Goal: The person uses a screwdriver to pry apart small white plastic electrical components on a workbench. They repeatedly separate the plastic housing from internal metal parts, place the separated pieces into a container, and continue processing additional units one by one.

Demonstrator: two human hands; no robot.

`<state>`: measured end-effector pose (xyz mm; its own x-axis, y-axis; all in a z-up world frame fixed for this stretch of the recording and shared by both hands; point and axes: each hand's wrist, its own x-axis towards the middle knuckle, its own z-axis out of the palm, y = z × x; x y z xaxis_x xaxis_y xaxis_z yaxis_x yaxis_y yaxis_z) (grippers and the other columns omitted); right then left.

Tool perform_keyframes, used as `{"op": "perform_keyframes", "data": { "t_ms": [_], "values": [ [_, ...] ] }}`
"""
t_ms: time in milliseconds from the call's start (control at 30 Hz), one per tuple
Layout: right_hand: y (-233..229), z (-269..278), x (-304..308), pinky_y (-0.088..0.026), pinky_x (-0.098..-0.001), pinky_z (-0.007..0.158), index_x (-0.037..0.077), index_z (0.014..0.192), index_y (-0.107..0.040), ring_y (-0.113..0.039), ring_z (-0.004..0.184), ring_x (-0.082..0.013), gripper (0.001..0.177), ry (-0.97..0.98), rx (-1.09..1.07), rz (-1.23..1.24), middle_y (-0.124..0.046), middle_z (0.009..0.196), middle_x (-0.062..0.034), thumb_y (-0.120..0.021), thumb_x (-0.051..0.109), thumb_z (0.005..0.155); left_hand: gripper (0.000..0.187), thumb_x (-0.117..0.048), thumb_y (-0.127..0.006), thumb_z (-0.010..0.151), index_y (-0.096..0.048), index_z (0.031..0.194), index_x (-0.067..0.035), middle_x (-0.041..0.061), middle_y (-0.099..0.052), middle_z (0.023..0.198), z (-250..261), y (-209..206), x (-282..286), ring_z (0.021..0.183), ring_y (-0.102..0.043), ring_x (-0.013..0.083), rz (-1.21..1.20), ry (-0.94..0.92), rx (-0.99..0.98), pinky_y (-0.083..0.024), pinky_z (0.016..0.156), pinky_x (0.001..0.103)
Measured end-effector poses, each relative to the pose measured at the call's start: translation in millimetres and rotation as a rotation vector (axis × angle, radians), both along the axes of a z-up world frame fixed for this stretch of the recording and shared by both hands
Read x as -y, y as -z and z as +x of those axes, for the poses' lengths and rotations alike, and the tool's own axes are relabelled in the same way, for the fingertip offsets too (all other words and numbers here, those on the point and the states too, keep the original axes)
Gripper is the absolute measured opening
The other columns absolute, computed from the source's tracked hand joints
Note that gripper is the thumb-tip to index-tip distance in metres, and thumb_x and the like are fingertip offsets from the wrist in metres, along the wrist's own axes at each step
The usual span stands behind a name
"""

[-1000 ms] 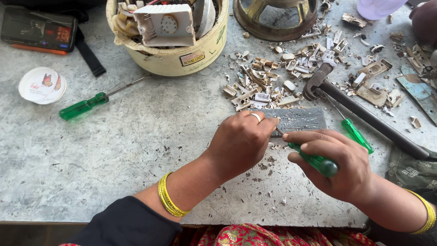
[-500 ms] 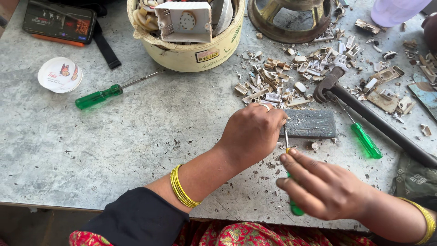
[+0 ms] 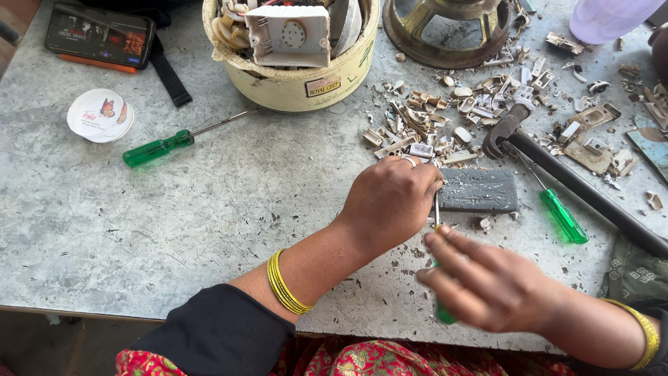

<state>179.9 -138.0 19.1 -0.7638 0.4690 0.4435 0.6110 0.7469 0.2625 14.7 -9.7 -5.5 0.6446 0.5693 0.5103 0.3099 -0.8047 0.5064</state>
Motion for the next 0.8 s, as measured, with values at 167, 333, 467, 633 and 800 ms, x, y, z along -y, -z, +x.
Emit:
{"op": "perform_keyframes", "data": {
  "t_ms": [167, 333, 467, 633, 800],
  "values": [
    [1, 31, -11, -0.065, -0.0336, 0.084, 0.002, 0.125, -0.036, -0.074, 0.098, -0.0276, 0.032, 0.09, -0.815, -0.353, -0.068, 0.108, -0.0192, -0.061, 0.006, 0.105, 0.008, -0.017, -0.068, 0.095, -0.073, 0.096, -0.011, 0.008, -0.07, 0.081, -10, -1, -3, 0.078, -0.069, 0.028, -0.02, 0.077, 0.053, -0.055, 0.076, 0.041],
    [5, 49, -25, -0.062, -0.0331, 0.092, 0.008, 0.129, -0.036, -0.072, 0.104, -0.0237, 0.03, 0.174, -1.252, -0.541, -0.064, 0.117, -0.0163, -0.056, 0.0, 0.108, 0.012, -0.01, -0.066, 0.092, -0.075, 0.1, -0.013, 0.006, -0.071, 0.086, -12, -2, -4, 0.081, -0.069, 0.0263, 0.025, 0.088, 0.025, -0.057, 0.079, 0.04],
    [2, 46, -23, -0.063, -0.0298, 0.087, 0.006, 0.129, -0.036, -0.073, 0.103, -0.0225, 0.03, 0.2, -1.079, -0.536, -0.066, 0.113, -0.0183, -0.056, -0.002, 0.108, 0.009, -0.014, -0.069, 0.093, -0.075, 0.1, -0.011, 0.006, -0.072, 0.09, -11, -4, -2, 0.081, -0.069, 0.0263, 0.014, 0.079, 0.038, -0.057, 0.079, 0.04],
    [-7, 45, -17, -0.06, -0.0259, 0.08, 0.005, 0.126, -0.04, -0.072, 0.098, -0.0189, 0.033, 0.214, -0.917, -0.419, -0.068, 0.114, -0.0199, -0.061, -0.002, 0.101, 0.013, -0.019, -0.074, 0.092, -0.075, 0.1, -0.009, 0.008, -0.072, 0.089, -13, -6, -3, 0.081, -0.069, 0.0271, -0.029, 0.11, 0.068, -0.057, 0.08, 0.041],
    [-17, 64, -37, -0.053, -0.0406, 0.093, 0.007, 0.118, -0.058, -0.068, 0.11, -0.0253, 0.025, 0.449, -0.412, -0.157, -0.069, 0.115, -0.0123, -0.071, 0.015, 0.098, 0.017, -0.016, -0.075, 0.091, -0.075, 0.106, -0.008, 0.006, -0.075, 0.09, -12, -7, -7, 0.08, -0.073, 0.0211, -0.042, 0.155, 0.084, -0.057, 0.084, 0.041]
  ]
}}
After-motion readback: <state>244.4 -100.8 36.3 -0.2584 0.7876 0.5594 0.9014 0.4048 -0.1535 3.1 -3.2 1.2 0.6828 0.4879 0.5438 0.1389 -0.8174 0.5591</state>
